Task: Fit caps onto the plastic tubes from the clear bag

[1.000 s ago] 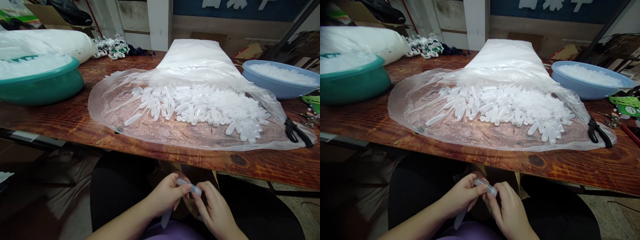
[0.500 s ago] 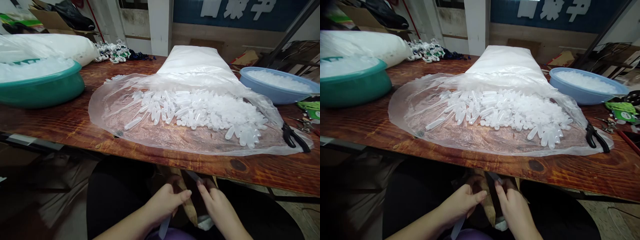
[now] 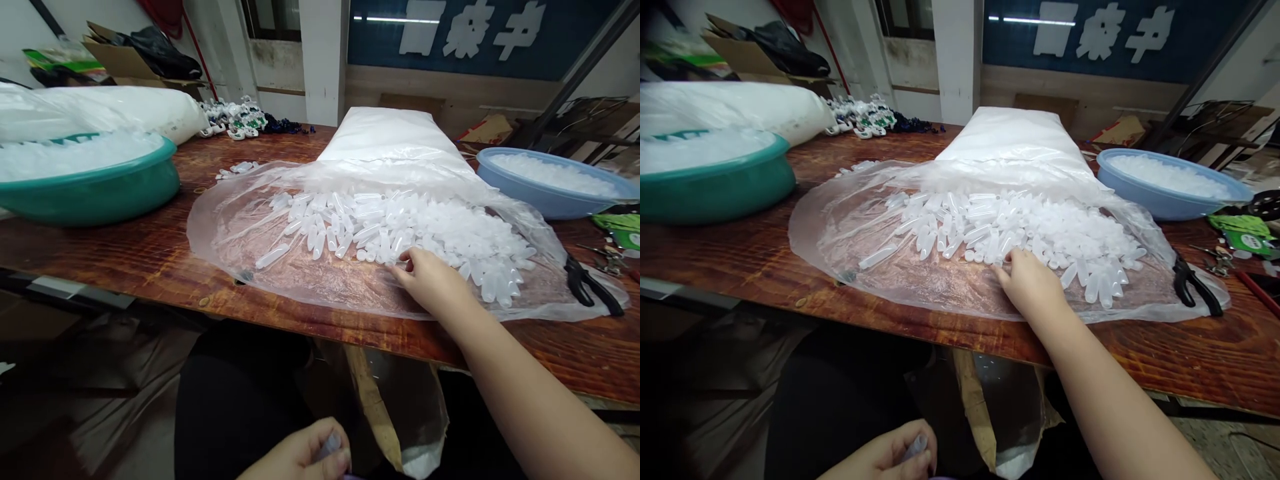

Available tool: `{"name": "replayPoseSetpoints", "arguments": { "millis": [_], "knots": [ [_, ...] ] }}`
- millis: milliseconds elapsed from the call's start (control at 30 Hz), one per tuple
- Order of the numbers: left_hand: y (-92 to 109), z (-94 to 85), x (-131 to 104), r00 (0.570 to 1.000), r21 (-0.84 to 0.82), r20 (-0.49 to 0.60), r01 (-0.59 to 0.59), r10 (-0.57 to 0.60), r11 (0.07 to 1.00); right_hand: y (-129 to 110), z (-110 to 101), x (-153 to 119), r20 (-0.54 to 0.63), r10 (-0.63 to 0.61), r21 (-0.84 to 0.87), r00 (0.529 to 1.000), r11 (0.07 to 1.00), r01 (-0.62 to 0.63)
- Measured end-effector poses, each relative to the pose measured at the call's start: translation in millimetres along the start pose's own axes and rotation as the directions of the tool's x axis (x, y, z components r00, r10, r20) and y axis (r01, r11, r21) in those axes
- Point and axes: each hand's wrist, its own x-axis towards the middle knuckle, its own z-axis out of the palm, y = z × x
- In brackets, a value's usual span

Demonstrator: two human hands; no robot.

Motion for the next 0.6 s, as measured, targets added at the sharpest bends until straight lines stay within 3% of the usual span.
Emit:
{"name": "replayPoseSetpoints", "arguments": {
  "millis": [133,233,300,367,433,500,600],
  "knots": [
    [7.2,0.4,5.2,0.974,0.202,-0.192,-0.085,0.124,0.976,-9.0,13.7,12.8,-0.021,-0.076,-0.01,0.997,0.997,0.076],
    [18.9,-0.8,7.6,0.97,0.29,-0.2,-0.079,0.141,0.954,-3.9,11.5,-7.6,-0.033,-0.098,0.025,0.995,0.995,0.098],
    [28.5,-1.9,9.6,0.964,0.331,-0.18,-0.126,0.194,0.935,1.8,7.3,-32.1,-0.053,-0.169,0.142,0.984,0.974,0.175],
    [38.3,-2.4,12.5,0.955,0.367,-0.141,-0.193,0.26,0.91,6.6,5.2,-60.5,-0.098,-0.35,0.304,0.932,0.881,0.363],
    [46.9,-1.5,16.1,0.946,0.389,-0.085,-0.257,0.312,0.885,9.6,6.9,-87.1,-0.103,-0.52,0.351,0.848,0.779,0.52],
    [52.6,1.0,19.7,0.933,0.413,-0.047,-0.306,0.356,0.858,10.9,11.6,-107.1,-0.057,-0.607,0.305,0.793,0.745,0.593],
    [54.3,6.3,24.6,0.922,0.507,-0.048,-0.308,0.383,0.805,11.8,19.8,-122.2,0.004,-0.647,0.251,0.762,0.739,0.626]
  ]
}}
